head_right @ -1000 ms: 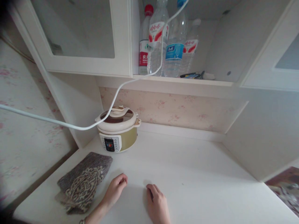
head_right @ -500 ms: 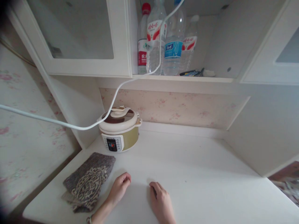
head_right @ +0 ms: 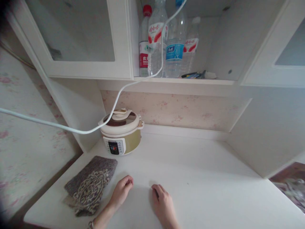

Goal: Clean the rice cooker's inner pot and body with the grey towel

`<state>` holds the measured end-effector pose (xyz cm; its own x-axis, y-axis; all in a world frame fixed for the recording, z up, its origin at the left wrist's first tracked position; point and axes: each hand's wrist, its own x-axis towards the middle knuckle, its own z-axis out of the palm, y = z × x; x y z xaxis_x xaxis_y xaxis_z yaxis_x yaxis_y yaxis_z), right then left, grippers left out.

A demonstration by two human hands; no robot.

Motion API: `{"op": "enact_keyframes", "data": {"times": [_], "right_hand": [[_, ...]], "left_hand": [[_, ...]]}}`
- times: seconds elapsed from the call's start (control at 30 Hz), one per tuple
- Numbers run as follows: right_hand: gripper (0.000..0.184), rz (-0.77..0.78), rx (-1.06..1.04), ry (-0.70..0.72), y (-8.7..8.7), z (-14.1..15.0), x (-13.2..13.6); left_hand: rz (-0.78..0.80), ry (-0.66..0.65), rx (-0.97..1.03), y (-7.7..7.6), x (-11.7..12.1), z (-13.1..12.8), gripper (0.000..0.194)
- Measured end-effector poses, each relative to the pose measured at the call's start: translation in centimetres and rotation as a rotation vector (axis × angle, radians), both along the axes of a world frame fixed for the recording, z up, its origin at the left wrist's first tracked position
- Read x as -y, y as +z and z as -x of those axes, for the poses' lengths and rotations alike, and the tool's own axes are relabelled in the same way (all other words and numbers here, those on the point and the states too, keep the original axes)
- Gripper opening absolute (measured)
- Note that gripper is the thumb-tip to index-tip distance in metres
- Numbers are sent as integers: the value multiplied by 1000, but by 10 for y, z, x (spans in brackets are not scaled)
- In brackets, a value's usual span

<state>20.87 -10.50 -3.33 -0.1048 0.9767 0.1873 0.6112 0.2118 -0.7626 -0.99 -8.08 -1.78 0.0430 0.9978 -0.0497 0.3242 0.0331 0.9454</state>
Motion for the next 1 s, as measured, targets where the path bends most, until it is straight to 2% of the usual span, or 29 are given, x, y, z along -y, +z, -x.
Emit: {"op": "enact_keyframes", "data": {"times": [0.6, 0.67, 0.73, 0.8, 0.87, 0.93, 1.0], "right_hand": [[25, 83, -68, -14, -1, 1, -4], [22, 149, -130, -38, -2, 2, -10], [21, 299, -294, -68, 3, 5, -24], [28, 472, -526, -85, 19, 11, -48], [33, 551, -672, -83, 46, 22, -80], [34, 522, -685, -48, 80, 37, -120], [34, 458, -654, -73, 113, 55, -163]], "left_hand": [[34, -10, 3, -1, -3, 0, 11], [35, -15, 11, -2, -4, 1, 11], [30, -27, 8, -2, -5, 0, 11], [16, -48, -8, -3, -7, 0, 11], [7, -56, -37, -4, -8, -1, 11], [13, -57, -67, -4, -8, -2, 12], [10, -63, -91, -3, -7, -2, 13]]}}
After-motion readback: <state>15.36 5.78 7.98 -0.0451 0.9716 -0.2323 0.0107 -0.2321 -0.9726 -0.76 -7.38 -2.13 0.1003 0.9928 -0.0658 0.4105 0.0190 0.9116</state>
